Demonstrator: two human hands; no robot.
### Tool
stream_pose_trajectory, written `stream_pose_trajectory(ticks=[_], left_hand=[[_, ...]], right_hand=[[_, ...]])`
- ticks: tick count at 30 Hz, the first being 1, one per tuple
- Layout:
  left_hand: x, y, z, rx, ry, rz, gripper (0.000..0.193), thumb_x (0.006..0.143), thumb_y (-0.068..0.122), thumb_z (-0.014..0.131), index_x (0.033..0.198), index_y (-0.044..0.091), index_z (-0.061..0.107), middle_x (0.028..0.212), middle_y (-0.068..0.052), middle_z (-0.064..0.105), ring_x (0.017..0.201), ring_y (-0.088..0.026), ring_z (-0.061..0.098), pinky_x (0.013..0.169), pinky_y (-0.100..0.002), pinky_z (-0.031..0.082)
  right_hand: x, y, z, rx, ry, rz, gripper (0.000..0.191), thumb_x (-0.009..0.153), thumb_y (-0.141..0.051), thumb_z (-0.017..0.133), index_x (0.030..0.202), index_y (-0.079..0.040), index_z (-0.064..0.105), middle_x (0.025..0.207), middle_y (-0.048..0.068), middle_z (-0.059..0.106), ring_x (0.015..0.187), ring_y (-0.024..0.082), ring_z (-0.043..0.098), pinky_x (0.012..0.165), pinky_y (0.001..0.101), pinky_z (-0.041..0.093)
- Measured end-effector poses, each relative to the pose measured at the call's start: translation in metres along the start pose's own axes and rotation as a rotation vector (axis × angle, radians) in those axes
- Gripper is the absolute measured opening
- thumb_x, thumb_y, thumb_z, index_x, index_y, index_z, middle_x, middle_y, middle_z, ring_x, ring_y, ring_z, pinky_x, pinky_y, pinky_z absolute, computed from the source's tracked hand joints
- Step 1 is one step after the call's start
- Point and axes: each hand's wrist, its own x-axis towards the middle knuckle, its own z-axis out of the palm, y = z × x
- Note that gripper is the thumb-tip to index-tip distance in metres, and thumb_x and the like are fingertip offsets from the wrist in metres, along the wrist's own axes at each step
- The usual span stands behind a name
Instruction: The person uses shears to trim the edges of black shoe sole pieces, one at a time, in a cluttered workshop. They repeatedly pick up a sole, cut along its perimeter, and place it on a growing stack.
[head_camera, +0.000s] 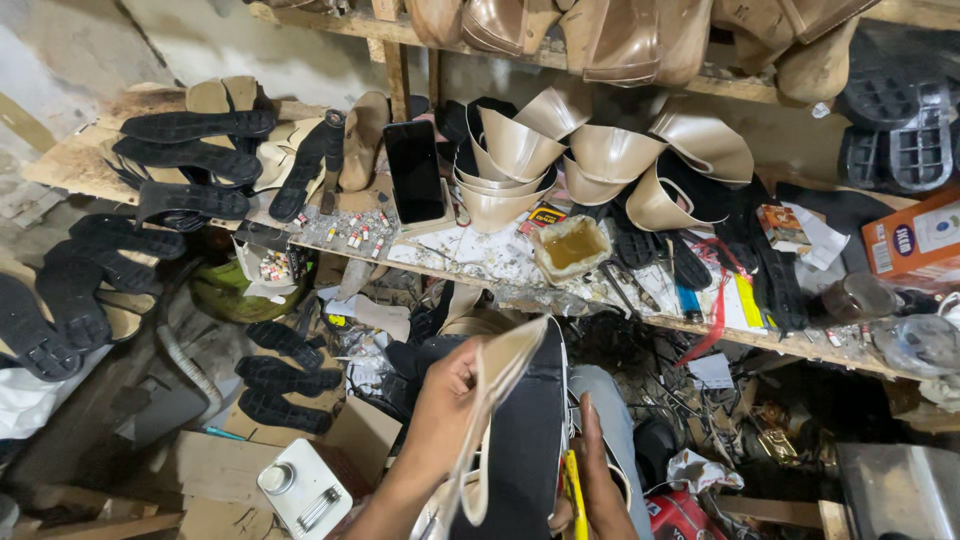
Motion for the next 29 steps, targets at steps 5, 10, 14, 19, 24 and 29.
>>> stream_pose_trajectory(ticks=[5,10,14,19,24,29], left_hand=[[-0.009,0.02,-0.006,0.109,0.015,-0.116,0.024,0.097,0.018,0.067,0.115,0.003,0.068,0.085,0.002,0.065,0.077,-0.005,0.055,0.07,-0.023,0.048],[-0.014,0.015,-0.001,-0.147,-0.097,-0.116,0.021,0.093,0.022,0.063,0.108,0.008,0.068,0.085,0.009,0.067,0.079,0.0,0.055,0.074,-0.018,0.046],[-0.008,-0.013,-0.009,-0.063,0.018,-0.121,0.021,0.095,0.017,0.072,0.087,0.003,0.06,0.072,0.005,0.053,0.069,-0.005,0.047,0.063,-0.025,0.042],[0.001,-0.042,-0.004,-0.342,0.046,0.016,0.033,0.094,0.014,0.079,0.081,0.008,0.049,0.074,0.005,0.047,0.071,-0.005,0.046,0.066,-0.025,0.042],[-0.001,-0.023,-0.02,-0.051,0.165,-0.072,0.025,0.094,0.025,0.074,0.082,0.007,0.06,0.072,0.008,0.051,0.068,-0.004,0.044,0.062,-0.023,0.036],[-0.009,0.004,-0.02,0.254,0.131,0.023,0.038,0.094,0.033,0.073,0.071,0.005,0.061,0.059,0.005,0.048,0.057,-0.006,0.042,0.051,-0.026,0.033]], right_hand=[[0.012,-0.014,0.03,-1.369,0.177,-0.17,0.076,0.101,0.003,0.047,0.167,-0.012,0.011,0.146,0.037,0.042,0.126,0.035,0.052,0.104,0.0368,0.042],[0.001,-0.032,0.064,-1.086,0.359,0.095,0.1,0.078,0.017,0.041,0.166,-0.016,0.006,0.119,0.015,0.069,0.085,0.012,0.063,0.074,0.0211,0.044],[0.003,-0.029,0.068,-1.062,0.337,0.001,0.094,0.088,0.006,0.055,0.167,-0.015,0.008,0.091,0.012,0.066,0.072,0.013,0.059,0.065,0.0219,0.046],[0.003,-0.031,0.057,-0.566,0.687,0.356,0.093,0.089,-0.002,0.053,0.166,-0.043,0.018,0.079,0.012,0.056,0.054,0.018,0.047,0.048,0.0284,0.04],[0.006,-0.02,0.047,-0.425,0.769,0.476,0.08,0.094,-0.018,0.054,0.163,-0.044,0.025,0.079,0.012,0.055,0.052,0.017,0.047,0.044,0.0263,0.039],[0.001,0.009,0.041,-1.029,0.181,-0.01,0.089,0.101,-0.029,0.066,0.166,-0.026,0.007,0.086,0.013,0.066,0.066,0.015,0.064,0.054,0.0234,0.048]])
